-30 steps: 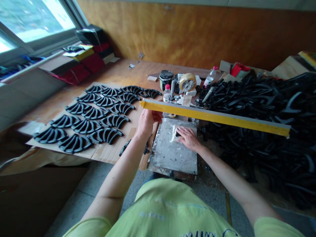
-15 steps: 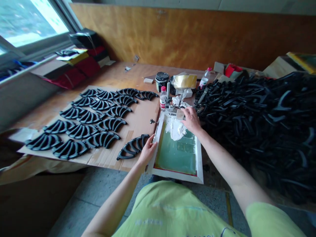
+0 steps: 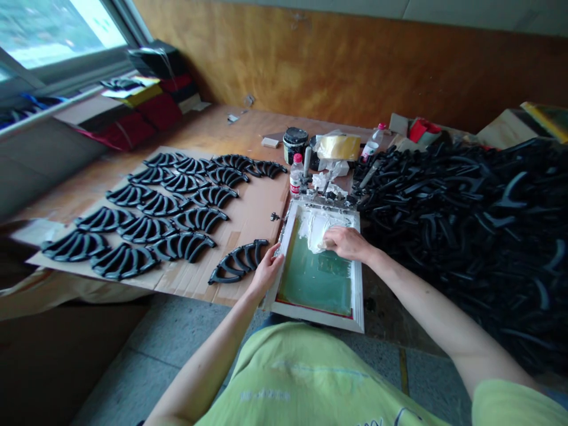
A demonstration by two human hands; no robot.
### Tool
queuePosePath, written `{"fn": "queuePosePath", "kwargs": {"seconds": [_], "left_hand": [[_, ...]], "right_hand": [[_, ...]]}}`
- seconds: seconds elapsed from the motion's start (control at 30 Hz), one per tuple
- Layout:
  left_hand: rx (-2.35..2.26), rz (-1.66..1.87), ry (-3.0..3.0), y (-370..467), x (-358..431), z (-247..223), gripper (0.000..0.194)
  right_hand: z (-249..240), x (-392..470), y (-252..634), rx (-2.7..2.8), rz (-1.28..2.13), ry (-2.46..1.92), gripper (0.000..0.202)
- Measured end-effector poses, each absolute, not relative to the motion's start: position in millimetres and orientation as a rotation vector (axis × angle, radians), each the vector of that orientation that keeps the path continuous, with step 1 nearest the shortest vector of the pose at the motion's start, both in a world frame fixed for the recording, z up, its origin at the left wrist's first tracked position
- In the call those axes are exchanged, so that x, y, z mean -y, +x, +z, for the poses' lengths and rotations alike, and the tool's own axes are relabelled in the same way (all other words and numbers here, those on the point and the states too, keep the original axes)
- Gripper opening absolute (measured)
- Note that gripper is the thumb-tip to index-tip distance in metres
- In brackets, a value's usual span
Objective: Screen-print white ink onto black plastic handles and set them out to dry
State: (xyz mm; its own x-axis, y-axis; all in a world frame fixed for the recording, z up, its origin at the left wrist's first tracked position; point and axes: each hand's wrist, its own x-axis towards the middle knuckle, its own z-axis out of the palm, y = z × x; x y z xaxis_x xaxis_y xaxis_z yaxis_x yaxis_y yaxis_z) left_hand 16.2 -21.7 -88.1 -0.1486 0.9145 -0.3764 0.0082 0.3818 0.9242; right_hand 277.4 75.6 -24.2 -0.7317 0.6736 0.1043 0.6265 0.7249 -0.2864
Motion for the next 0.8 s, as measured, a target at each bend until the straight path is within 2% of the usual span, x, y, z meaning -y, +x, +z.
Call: {"fn": "queuePosePath", "kwargs": {"seconds": [0.17,0.33,0.47,0.53,0.67,0.8], "left_hand": [[-1.505,0.971,0.902,14.1,22.6,-85.5,0.067],[-1.488,0.911,0.905,12.6,22.8,-80.4,0.072],[-1.421,0.903,0.903,8.6,21.3,-54.4,0.076],[-1.411,0.937,0.944,5.7,17.3,-32.8,0.071],[-1.409,1.026,1.015,5.5,-3.0,11.7,0.062],[-1.211,1.295,1.029,18.0,-35.7,44.2,0.053]], "right_hand": [[-42.0,-68.2,269.0,2.560,0.199,-1.076,0.023],[-38.6,-72.9,273.5,2.559,0.358,-1.020,0.020],[-13.0,-118.5,260.1,2.435,0.291,-1.256,0.055],[0.7,-138.5,261.9,2.374,0.185,-1.353,0.063],[11.6,-155.9,312.6,2.075,0.039,-1.429,0.049],[-22.4,-142.2,374.2,1.695,0.191,-1.701,0.026]]}}
